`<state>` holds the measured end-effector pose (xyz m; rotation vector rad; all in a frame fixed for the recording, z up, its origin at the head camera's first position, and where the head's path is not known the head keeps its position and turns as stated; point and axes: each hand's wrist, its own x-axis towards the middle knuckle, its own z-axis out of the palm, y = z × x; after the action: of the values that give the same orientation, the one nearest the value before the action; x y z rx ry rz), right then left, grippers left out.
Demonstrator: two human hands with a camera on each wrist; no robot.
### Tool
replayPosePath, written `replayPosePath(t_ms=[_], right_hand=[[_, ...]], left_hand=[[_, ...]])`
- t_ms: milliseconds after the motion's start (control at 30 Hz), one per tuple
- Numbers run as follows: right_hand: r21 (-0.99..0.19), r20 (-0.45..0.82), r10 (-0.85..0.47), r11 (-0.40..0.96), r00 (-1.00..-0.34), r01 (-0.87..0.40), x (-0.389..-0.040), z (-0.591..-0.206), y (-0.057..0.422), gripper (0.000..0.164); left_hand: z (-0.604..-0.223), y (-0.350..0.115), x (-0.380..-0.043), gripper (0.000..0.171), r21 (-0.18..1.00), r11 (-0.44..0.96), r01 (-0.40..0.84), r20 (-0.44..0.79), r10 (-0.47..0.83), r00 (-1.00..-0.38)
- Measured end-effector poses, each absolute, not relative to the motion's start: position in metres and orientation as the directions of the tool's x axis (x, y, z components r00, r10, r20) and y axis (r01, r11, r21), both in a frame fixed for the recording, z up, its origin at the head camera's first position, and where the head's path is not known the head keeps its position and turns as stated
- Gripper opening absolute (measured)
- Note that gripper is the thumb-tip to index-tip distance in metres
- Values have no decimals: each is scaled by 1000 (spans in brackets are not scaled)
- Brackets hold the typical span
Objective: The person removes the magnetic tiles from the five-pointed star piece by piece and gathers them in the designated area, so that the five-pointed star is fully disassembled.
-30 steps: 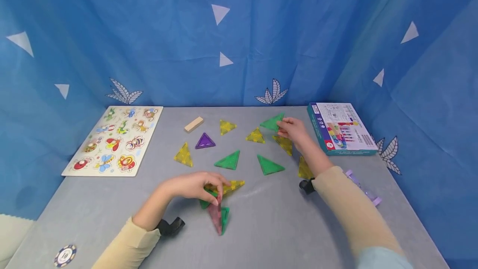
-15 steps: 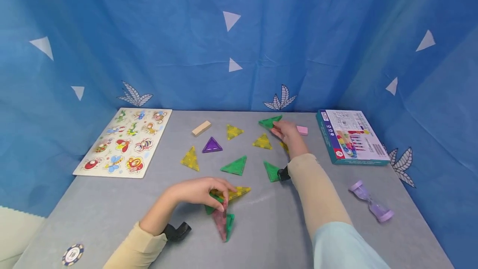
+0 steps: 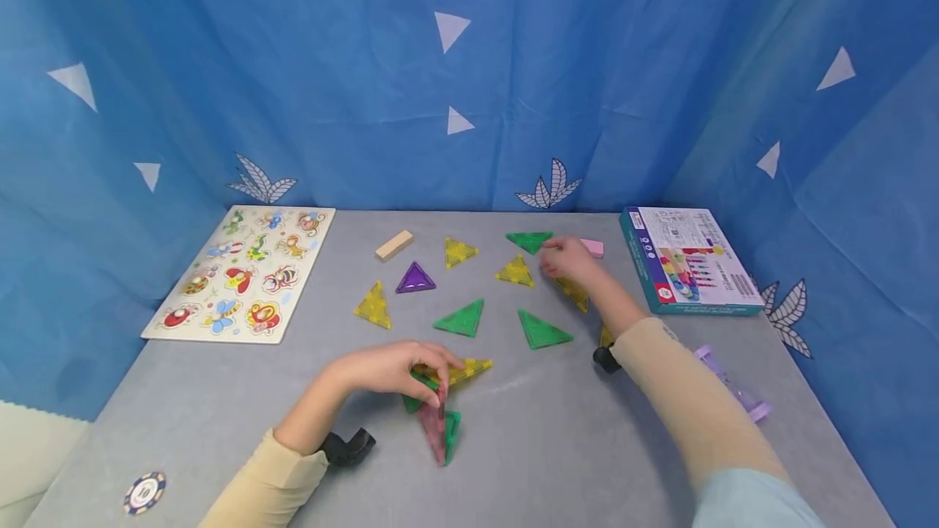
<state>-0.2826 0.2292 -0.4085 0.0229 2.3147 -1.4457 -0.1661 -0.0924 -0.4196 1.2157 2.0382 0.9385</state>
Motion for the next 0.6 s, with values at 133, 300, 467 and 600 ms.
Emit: replayPosePath(t_ms=[133, 300, 467, 600], right_hand=[[-744, -158, -455, 639, -876, -198, -240, -401, 202, 33], [-532, -105, -689, 648, -717, -544, -188, -405, 158, 33], [-385, -72, -750, 629, -658, -675, -164, -419, 134, 25], [-339, -20, -753, 624, -658, -704, -160, -427, 130, 16]], left_hand=[[-418, -93, -167, 5, 806, 340, 484, -125, 898, -422], [-416, -95, -167, 5, 792, 354, 498, -122, 890, -440], [-418, -95, -165, 6, 781, 365, 507, -117, 883, -455], [-414, -96, -164, 9, 773, 372, 514, -113, 878, -466]])
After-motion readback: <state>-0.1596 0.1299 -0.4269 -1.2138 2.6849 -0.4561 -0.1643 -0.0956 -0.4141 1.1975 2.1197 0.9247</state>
